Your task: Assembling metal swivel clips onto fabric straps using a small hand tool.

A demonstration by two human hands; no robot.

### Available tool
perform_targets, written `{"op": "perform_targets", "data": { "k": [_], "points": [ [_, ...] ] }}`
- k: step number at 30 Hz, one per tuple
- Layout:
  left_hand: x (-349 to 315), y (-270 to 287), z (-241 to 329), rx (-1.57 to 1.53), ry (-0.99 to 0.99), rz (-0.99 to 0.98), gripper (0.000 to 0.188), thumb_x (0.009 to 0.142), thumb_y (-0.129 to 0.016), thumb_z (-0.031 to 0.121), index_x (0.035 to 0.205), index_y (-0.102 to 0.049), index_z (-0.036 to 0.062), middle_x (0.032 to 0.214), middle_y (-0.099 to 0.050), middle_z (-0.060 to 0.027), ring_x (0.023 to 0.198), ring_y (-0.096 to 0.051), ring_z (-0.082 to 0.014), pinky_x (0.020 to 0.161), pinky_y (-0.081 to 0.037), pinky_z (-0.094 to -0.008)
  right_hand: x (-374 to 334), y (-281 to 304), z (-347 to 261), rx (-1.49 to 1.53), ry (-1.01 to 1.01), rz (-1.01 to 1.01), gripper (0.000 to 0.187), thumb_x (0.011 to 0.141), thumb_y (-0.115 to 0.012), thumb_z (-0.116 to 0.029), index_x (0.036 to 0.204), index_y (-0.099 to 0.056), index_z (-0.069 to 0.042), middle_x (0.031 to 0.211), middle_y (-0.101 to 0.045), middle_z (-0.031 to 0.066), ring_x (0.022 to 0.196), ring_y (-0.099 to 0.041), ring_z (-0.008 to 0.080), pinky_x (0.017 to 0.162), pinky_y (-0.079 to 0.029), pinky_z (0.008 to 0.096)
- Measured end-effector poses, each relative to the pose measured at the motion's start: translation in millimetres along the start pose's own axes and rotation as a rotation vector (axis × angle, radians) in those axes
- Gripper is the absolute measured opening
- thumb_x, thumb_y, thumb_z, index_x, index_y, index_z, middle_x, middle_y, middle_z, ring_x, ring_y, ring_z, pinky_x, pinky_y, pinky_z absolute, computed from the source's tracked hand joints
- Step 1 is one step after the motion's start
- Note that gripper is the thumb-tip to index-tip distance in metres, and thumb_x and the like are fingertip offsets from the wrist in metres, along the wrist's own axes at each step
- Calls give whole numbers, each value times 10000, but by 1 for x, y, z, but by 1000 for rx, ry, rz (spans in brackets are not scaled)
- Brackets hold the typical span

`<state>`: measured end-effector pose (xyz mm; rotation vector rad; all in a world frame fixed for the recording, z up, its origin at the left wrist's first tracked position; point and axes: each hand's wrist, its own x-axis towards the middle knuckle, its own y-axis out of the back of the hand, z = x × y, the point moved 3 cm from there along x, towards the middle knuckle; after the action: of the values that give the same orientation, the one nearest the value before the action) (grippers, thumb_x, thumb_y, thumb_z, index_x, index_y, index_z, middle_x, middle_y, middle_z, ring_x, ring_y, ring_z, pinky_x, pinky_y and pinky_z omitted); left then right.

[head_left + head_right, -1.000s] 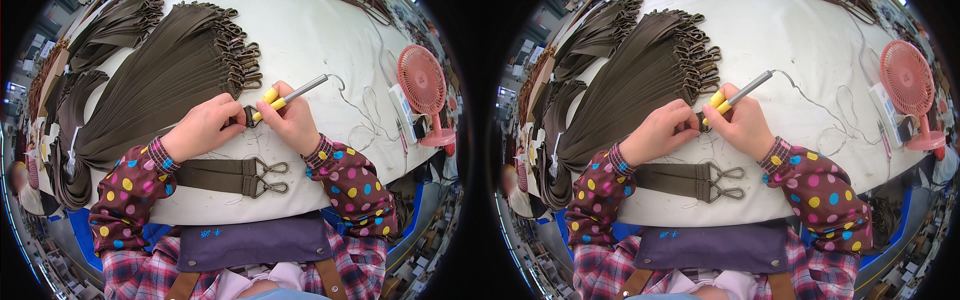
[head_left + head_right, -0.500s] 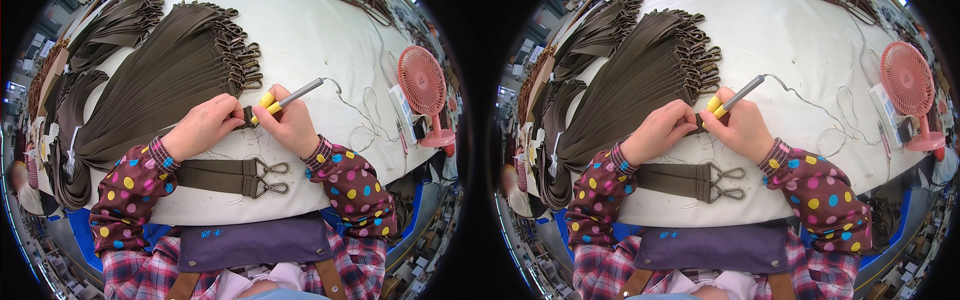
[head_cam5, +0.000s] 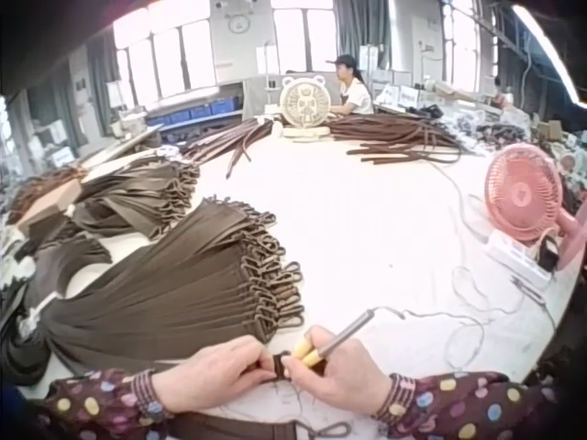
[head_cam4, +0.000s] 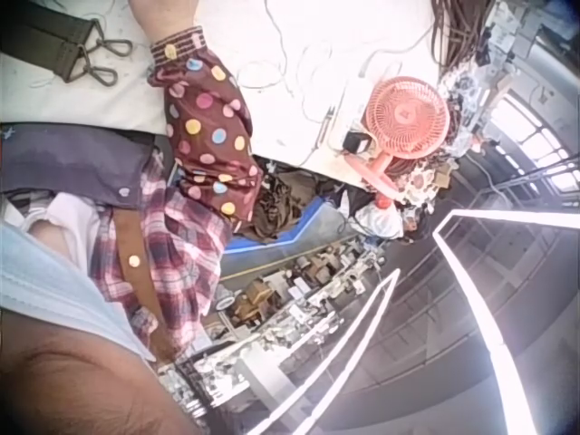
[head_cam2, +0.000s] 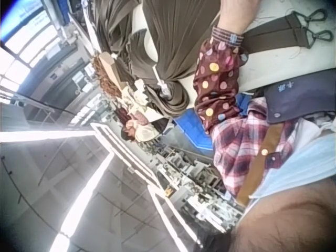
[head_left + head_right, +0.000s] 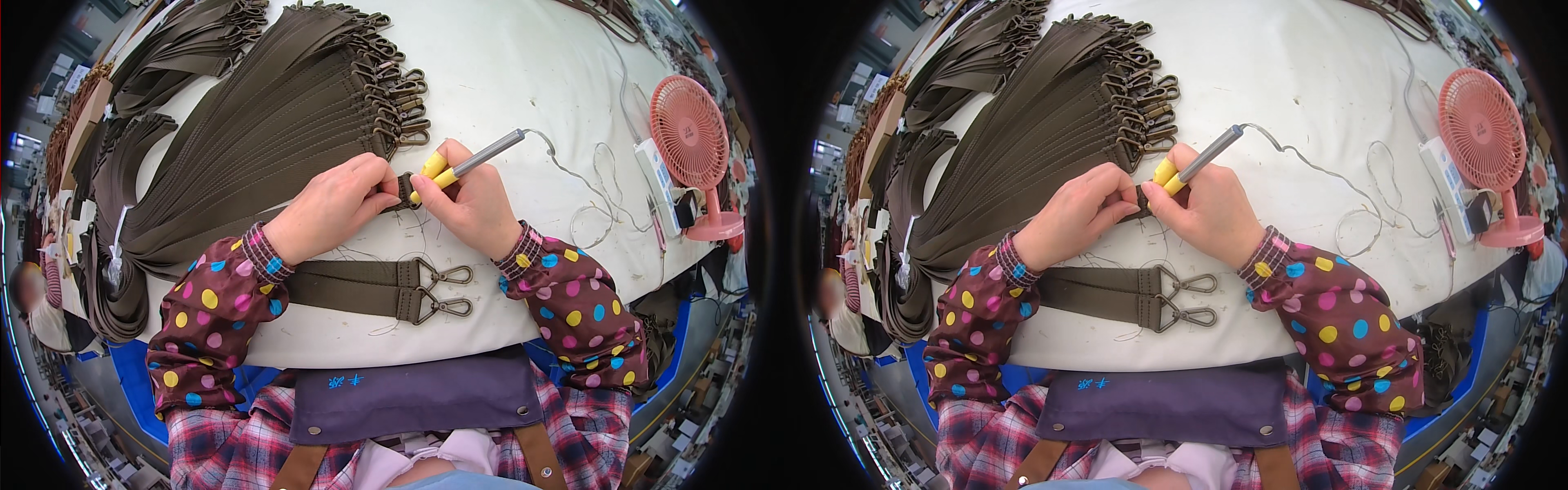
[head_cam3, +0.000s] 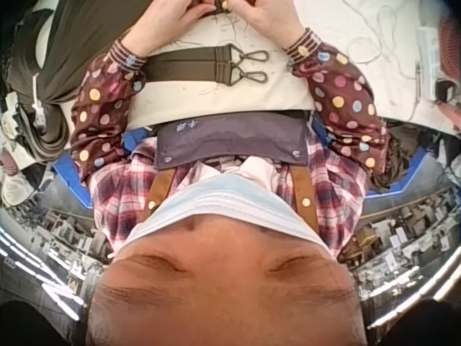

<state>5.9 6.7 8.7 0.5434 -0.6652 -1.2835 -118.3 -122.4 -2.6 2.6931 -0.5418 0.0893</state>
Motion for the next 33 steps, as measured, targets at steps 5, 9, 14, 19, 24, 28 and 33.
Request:
{"op": "perform_targets", "data": {
  "k": [5,9,14,19,24,28,33],
  "points": [
    [0,0,2,4,-1,2,123,848,-634,38,903,-526,22,828,-517,-78,695,-553,-187,646,-465,-302,0,1,0,-21,-20,-2,173,903,-611,-114,867,-466,-27,731,-602,24,640,-560,42,547,-446,201],
    [1,1,3,-1,58,-27,128,846,-633,89,888,-526,33,859,-548,-104,782,-581,-272,691,-481,-354,0,1,0,-31,-16,8,171,902,-612,-111,867,-466,-29,727,-604,22,631,-554,41,543,-441,200],
    [-1,2,0,-11,20,4,97,866,-610,31,908,-524,19,867,-546,-71,702,-557,-155,635,-475,-286,1,0,-3,-49,-28,-2,168,901,-612,-110,866,-471,-27,729,-610,24,636,-556,43,548,-438,196],
    [-9,23,-3,-493,326,142,52,949,-527,71,968,-500,30,945,-593,-25,699,-515,-50,587,-474,-203,1,0,4,92,22,66,221,879,-632,-166,854,-469,-18,676,-627,67,578,-614,116,522,-469,258],
    [-25,70,10,642,132,256,106,858,-615,81,942,-552,67,878,-586,-73,762,-608,-252,664,-502,-324,1,-1,4,167,31,58,218,892,-631,-167,866,-474,-19,693,-638,49,615,-630,94,543,-474,228],
    [-11,46,22,347,-15,-65,166,823,-647,72,980,-593,70,942,-573,-81,813,-615,-275,698,-506,-351,2,0,2,141,32,39,236,889,-644,-175,861,-470,-18,704,-641,55,624,-625,84,545,-467,210],
    [14,27,3,171,-68,-313,180,829,-658,107,987,-592,53,959,-553,-91,824,-596,-296,709,-496,-361,3,-2,4,134,33,44,265,875,-665,-189,846,-462,-21,689,-625,52,598,-590,65,519,-451,216]
  ]
}}
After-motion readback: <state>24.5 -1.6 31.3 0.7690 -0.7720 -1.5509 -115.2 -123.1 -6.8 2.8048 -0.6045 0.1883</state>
